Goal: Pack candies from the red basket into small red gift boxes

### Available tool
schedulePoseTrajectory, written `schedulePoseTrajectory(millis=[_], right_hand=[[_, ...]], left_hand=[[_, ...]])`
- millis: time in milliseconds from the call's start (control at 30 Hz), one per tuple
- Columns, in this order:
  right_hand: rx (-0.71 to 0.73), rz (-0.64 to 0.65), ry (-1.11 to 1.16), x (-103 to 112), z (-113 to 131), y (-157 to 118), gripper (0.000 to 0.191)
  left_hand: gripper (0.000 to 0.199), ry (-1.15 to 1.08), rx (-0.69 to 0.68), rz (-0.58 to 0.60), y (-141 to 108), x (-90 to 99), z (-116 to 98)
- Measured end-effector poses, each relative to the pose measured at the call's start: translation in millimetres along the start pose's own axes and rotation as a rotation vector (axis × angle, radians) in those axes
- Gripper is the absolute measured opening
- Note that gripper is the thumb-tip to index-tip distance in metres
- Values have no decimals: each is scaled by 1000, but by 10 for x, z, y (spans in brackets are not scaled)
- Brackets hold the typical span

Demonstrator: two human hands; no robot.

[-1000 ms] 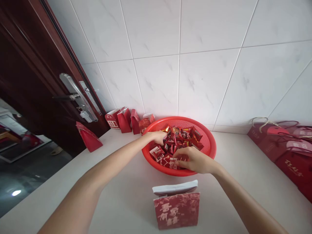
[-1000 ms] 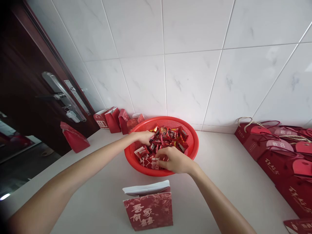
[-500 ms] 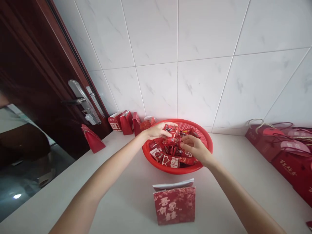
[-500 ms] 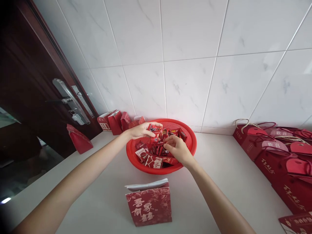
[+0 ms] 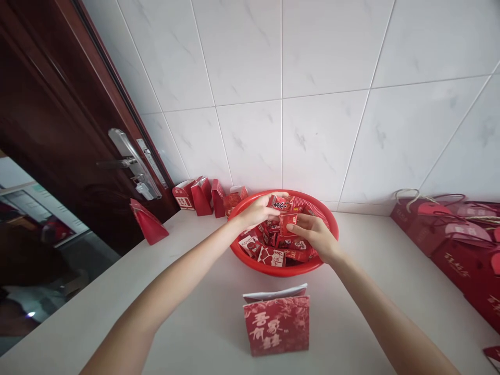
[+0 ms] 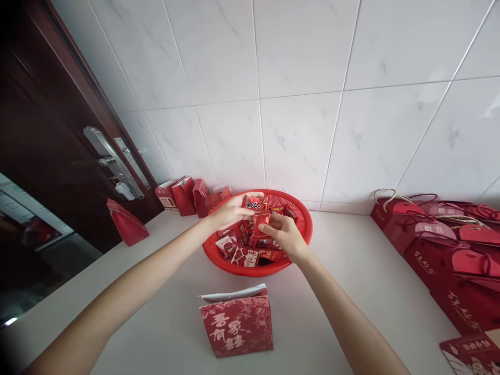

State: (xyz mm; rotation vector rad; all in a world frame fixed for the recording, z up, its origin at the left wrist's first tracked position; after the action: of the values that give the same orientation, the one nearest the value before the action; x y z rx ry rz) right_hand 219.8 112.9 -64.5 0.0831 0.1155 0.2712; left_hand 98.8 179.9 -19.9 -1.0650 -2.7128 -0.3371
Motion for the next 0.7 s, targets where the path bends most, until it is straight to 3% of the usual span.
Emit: schedulePoseTrajectory(millis=[100,200,300,400,500,600,700], right_hand=[[9,35,-14,-32,21,-9,51],[19,-16,-1,0,30,-11,45],[13,-126,65,74,15,-13,32],[-17,-217,111,130,-14,-27,26],[-21,-226,109,131,-10,-34,23],[-4,-240,86,142,10,-41,17],[1,-248,85,148,14,-43,16]], left_hand=[[58,-182,176,16,-47,89,172],[47,-114,277,20,-89,199,268],[34,118,315,66,-95,291,315],[30,579,430,121,-98,414,418],[23,936,548,153,-84,546,525],[34,1037,612,169,-26,598,622],[19,1098,612,226,75,534,710]])
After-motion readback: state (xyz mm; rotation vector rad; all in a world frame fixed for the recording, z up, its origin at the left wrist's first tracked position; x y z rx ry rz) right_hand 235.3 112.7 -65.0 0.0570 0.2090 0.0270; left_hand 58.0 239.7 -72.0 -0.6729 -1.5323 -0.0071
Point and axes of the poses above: each hand's wrist, its own y-axis towards the middle knuckle, its own x-axis out of the back of the hand, z = x × y, the point moved 8 cm from there along y, towards the middle knuckle, and after that the axes turned 6 degrees about z, right-handed, at the moved point
